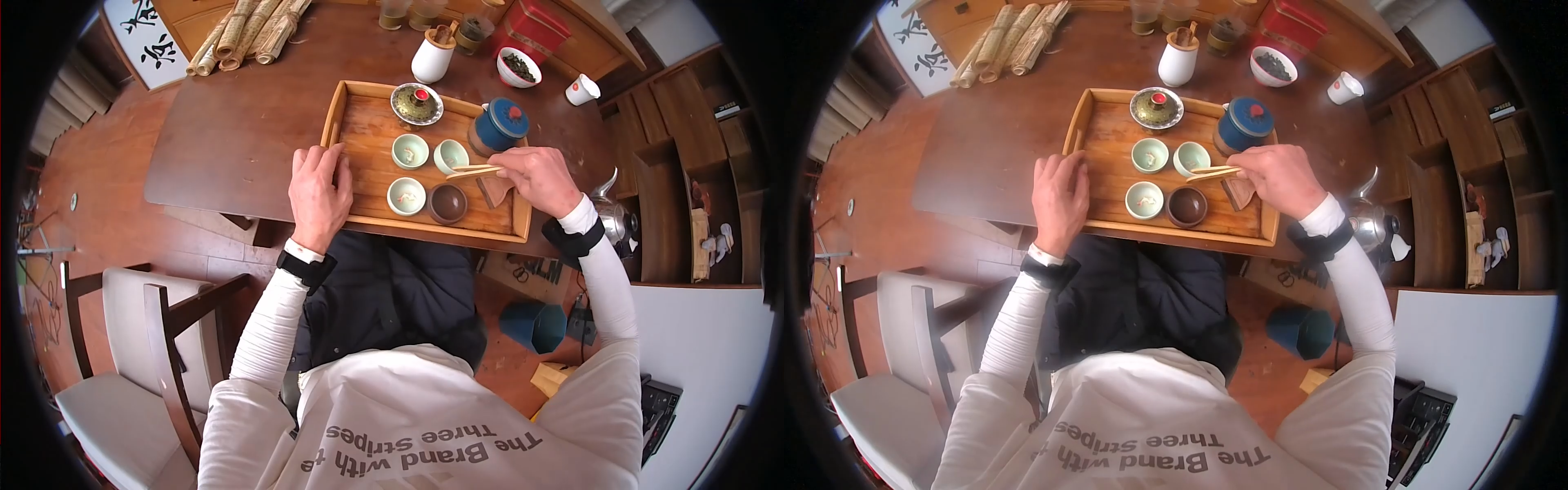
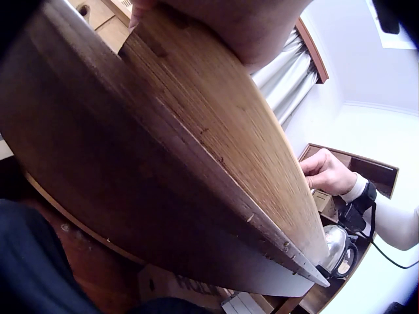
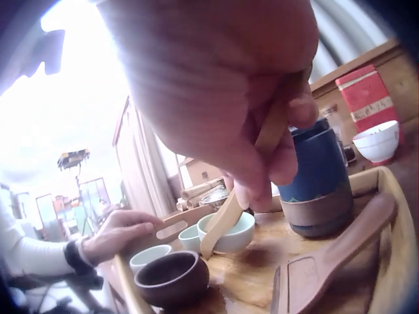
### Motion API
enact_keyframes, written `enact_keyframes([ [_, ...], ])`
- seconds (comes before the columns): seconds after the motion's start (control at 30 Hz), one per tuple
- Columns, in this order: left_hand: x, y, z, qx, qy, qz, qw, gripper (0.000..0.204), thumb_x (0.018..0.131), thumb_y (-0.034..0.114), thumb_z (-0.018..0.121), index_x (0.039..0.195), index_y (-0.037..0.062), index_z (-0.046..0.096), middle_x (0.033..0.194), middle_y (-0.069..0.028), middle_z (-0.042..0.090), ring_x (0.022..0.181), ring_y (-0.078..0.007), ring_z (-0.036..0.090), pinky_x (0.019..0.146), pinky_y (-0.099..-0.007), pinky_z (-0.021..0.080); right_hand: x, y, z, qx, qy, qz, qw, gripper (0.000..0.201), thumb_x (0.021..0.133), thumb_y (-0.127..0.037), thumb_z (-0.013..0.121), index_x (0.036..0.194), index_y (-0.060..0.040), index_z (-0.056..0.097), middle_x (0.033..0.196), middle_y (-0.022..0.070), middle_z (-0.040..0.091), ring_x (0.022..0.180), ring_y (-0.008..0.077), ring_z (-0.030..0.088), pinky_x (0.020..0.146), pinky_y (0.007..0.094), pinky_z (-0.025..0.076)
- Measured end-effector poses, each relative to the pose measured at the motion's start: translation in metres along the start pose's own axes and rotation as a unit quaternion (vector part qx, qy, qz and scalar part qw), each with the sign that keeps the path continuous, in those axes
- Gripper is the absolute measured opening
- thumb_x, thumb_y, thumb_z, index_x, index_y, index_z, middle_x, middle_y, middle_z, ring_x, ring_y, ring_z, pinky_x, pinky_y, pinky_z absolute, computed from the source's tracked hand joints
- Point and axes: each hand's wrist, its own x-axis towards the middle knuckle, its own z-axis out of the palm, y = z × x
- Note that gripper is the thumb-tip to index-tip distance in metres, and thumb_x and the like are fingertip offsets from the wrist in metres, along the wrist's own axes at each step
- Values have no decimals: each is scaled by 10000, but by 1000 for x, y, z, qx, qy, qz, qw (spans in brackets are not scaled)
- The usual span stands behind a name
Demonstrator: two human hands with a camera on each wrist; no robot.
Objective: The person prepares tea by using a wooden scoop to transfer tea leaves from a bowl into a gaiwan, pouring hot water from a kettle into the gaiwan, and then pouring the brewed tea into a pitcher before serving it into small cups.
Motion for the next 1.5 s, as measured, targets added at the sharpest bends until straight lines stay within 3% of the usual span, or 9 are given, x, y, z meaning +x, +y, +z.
enact_keyframes([
  [0.23, 0, -1, 0, 5, 2, 8, 1000, 188, 879, 43, 680, 1066, 33, 699, 894, -119, 617, 848, -331, 553, 742, -430, 501, -39, 3, 30, 380, 3, 244, 892, 243, 934, -81, 719, 1164, -6, 739, 964, 78, 779, 731, 127, 663, 625, 266, 498],
  [0.33, 0, 2, -1, -5, -10, -14, 1000, 188, 889, 30, 664, 1070, 43, 712, 908, -118, 629, 889, -339, 559, 793, -431, 488, -52, -9, 37, 612, 57, 345, 709, 395, 970, -74, 697, 1327, 63, 599, 1072, 79, 737, 727, 54, 562, 578, 177, 415],
  [0.57, 1, 2, 1, -3, -10, -9, 1000, 188, 889, 31, 662, 1070, 41, 713, 900, -115, 626, 889, -331, 559, 794, -424, 486, -58, -38, 44, 801, 168, 269, 508, 333, 1034, -105, 604, 1350, -4, 572, 1107, 49, 659, 755, 90, 535, 575, 211, 416],
  [0.8, 0, -1, 1, 15, -13, 3, 1000, 189, 891, 52, 672, 1077, 43, 702, 907, -108, 622, 874, -321, 560, 757, -421, 501, -50, -64, 37, 872, 227, 168, 399, 314, 1051, -146, 586, 1349, -48, 570, 1115, 20, 634, 766, 102, 510, 596, 240, 420],
  [0.97, 0, 1, 0, 10, -5, 2, 1000, 186, 890, 52, 674, 1073, 41, 702, 900, -107, 619, 871, -321, 561, 756, -420, 501, -57, -56, 41, 831, 230, 253, 439, 343, 1038, -122, 605, 1369, -36, 580, 1111, 26, 664, 750, 102, 521, 598, 233, 416],
  [1.07, 0, 1, -1, -10, -9, -19, 1000, 182, 897, 42, 658, 1069, 42, 718, 925, -113, 642, 889, -328, 559, 791, -422, 484, -50, -48, 28, 539, 227, 303, 753, 237, 967, -71, 688, 1195, -11, 711, 1008, 99, 763, 714, 158, 630, 635, 254, 485],
  [1.1, 0, 0, -1, -7, -10, -15, 1000, 182, 897, 42, 659, 1069, 42, 718, 925, -113, 642, 887, -328, 560, 791, -422, 484, -48, -46, 24, 538, 226, 302, 754, 237, 967, -71, 688, 1195, -11, 711, 1008, 99, 763, 714, 158, 630, 635, 254, 485],
  [1.17, 0, 1, 1, -7, -9, -13, 1000, 182, 897, 42, 659, 1069, 42, 718, 925, -113, 642, 885, -328, 561, 791, -421, 485, -44, -37, 13, 162, 192, 140, 958, 249, 929, -63, 700, 1175, -29, 721, 1043, 151, 763, 786, 236, 705, 668, 307, 530],
  [1.5, 1, 1, 1, -5, 10, -7, 1000, 179, 870, 39, 684, 1048, 30, 702, 882, -109, 609, 843, -322, 557, 736, -425, 509, -9, -21, 2, -117, 4, -39, 992, 281, 795, -37, 643, 1059, -61, 738, 951, 65, 727, 860, 260, 701, 713, 376, 562],
])
